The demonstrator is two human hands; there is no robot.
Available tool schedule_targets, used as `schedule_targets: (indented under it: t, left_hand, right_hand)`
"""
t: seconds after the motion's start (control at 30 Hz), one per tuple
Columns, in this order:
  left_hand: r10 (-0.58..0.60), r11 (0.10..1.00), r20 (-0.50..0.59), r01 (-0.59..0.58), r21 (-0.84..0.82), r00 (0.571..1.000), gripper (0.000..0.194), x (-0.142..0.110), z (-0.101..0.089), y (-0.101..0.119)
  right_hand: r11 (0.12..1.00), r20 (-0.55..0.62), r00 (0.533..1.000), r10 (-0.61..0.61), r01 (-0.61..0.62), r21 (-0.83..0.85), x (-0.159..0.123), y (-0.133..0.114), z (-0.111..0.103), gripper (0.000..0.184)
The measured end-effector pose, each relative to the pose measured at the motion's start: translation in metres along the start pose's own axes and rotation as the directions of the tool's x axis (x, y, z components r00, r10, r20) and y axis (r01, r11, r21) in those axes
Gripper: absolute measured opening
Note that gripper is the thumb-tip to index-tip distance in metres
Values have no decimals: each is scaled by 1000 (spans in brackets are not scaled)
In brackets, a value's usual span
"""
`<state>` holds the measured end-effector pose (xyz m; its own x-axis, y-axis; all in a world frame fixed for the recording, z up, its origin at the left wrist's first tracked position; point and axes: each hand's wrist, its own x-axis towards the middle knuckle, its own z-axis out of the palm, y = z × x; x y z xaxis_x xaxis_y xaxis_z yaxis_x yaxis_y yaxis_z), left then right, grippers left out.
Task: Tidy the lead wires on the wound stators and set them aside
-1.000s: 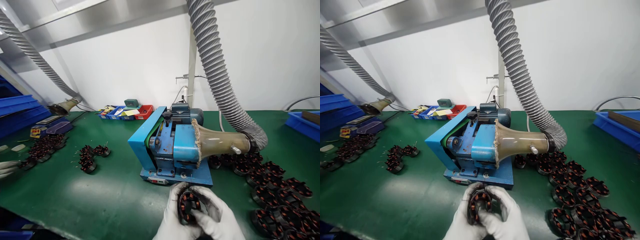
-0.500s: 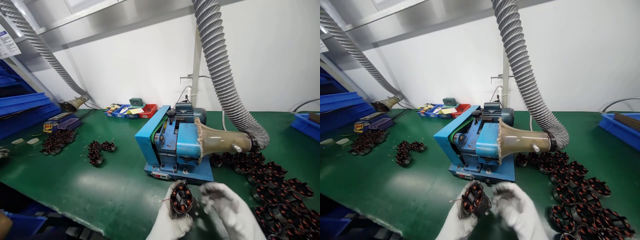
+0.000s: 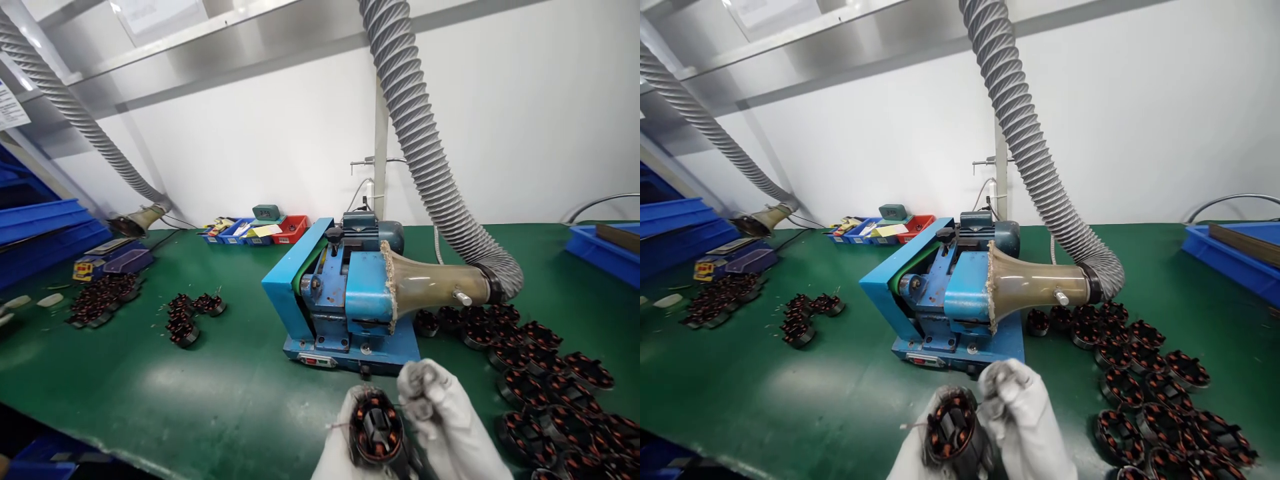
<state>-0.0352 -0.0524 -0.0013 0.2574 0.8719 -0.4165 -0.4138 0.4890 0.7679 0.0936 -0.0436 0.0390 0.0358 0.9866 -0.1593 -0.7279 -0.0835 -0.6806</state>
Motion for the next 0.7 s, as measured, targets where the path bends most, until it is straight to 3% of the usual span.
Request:
schedule_targets:
  t: [0.07, 0.1, 0.2, 0.3, 0.43, 0.5, 0.6, 0.7]
  left_hand:
    - [46, 998, -23, -45, 47, 999, 47, -6, -5, 0]
    - [106, 989, -33, -102, 104, 994, 49, -8, -7, 0]
    - [367, 867, 81, -372, 332, 927, 61, -11, -8, 4]
    - [465, 759, 249, -527, 382, 850, 55, -10, -1, 10]
    - [481, 724, 315, -573, 384, 818, 45, -17, 4, 20]
    - [527, 652, 332, -623, 432, 782, 49, -22, 3, 23]
    - [637, 555, 242, -654, 515, 732, 64, -22, 1, 20]
    - [698, 577, 42, -597, 557, 715, 60, -9, 0, 12]
  right_hand:
    - [988, -29, 999, 42, -37, 150, -1, -7, -1, 18]
    - [990, -9, 999, 45, -43, 137, -1, -9, -2, 21]
    - [983, 90, 994, 68, -51, -177, -3, -6, 1, 32]
    - [944, 15, 1000, -6, 10, -329, -2, 0, 9, 23]
    - [992, -73, 992, 107, -112, -64, 6, -11, 14, 23]
    - [996, -125, 991, 52, -42, 75, 11, -17, 10, 25]
    - [994, -240, 965, -103, 107, 3, 12, -10, 0, 26]
    - [963, -113, 988, -108, 76, -258, 8, 19, -6, 40]
